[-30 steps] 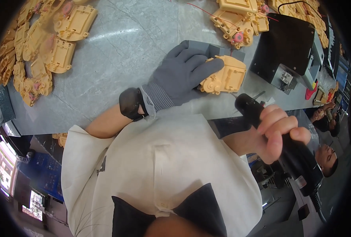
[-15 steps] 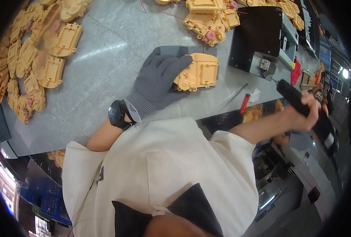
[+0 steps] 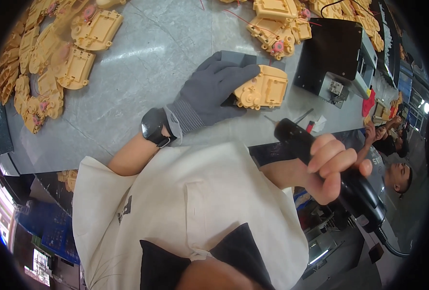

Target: The person assembles plastic toy housings by placing each housing onto a jig and fastening screws into it using an electric screwdriver.

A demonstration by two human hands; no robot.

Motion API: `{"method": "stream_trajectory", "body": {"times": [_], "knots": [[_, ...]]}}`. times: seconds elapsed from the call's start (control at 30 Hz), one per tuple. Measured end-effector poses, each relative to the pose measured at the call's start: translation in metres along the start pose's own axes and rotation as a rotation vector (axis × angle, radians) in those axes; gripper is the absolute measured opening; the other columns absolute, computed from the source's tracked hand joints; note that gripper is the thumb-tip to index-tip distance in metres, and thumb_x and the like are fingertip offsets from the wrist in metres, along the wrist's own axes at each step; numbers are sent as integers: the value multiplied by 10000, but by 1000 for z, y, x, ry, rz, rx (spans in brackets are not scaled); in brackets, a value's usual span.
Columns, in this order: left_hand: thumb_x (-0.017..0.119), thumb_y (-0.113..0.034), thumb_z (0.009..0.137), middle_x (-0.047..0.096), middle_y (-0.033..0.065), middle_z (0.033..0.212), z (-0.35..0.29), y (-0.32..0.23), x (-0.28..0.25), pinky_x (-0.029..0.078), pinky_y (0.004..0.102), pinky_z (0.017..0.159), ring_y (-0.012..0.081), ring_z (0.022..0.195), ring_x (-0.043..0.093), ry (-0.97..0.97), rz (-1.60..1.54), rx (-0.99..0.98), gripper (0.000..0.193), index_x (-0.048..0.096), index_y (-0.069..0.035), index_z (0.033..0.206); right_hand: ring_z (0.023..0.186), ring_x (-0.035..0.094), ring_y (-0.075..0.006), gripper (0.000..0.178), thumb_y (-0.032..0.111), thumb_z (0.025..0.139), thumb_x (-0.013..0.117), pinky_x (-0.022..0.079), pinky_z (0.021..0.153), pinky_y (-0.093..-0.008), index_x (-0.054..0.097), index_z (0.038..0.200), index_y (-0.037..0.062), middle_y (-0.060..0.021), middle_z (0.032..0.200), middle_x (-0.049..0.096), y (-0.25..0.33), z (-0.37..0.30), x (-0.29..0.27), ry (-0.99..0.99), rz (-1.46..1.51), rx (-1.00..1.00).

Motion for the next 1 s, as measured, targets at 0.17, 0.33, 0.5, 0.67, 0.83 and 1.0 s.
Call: {"method": "stream_trajectory", "body": {"times": [0.17,0.33,0.5,0.67,0.83,1.0], "knots": [[755,-265,591,540,82,1112,-1,3,2,333,421,981,284,1041,491,4,10,104,714,451,-163,1228,486,452,-146,390,59,730,495,331,518,-305,420,1112,66,-30,628,430,-10,8,22,126,46,58],[727,-290,613,547,85,1063,-3,7,3,310,430,997,268,1028,497,-24,26,103,691,443,-173,1232,477,450,-151,379,49,731,496,327,513,-307,401,1098,64,-40,614,434,-18,10,34,162,7,92],[694,-326,640,551,91,1035,0,3,0,298,429,1004,257,1023,501,-20,29,133,684,424,-157,1245,502,512,-207,427,-24,743,558,422,531,-364,343,1099,72,-96,663,505,-26,12,30,167,28,133],[690,-339,644,558,92,1021,-6,13,4,307,420,988,258,1011,507,-47,32,146,687,423,-143,1246,450,453,-177,344,-31,702,495,367,517,-353,368,1004,75,-68,624,457,-33,7,48,286,-60,145],[751,-250,593,563,72,1010,-4,8,5,372,412,939,270,975,525,-87,4,132,671,474,-161,1197,452,455,-184,324,-28,707,496,367,504,-350,363,983,75,-66,615,451,-30,8,48,238,-87,148],[748,-282,606,563,65,972,-3,6,5,362,413,950,251,960,531,-77,35,152,668,471,-147,1199,450,448,-184,320,-26,714,499,365,490,-357,362,985,74,-68,597,435,-28,3,59,309,-166,113]]}}
Point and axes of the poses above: each hand's wrist, its own z-axis towards the middle knuckle, its own x-axis out of the palm, y = z × x, the point moved 4 cm from there along z, towards the middle knuckle
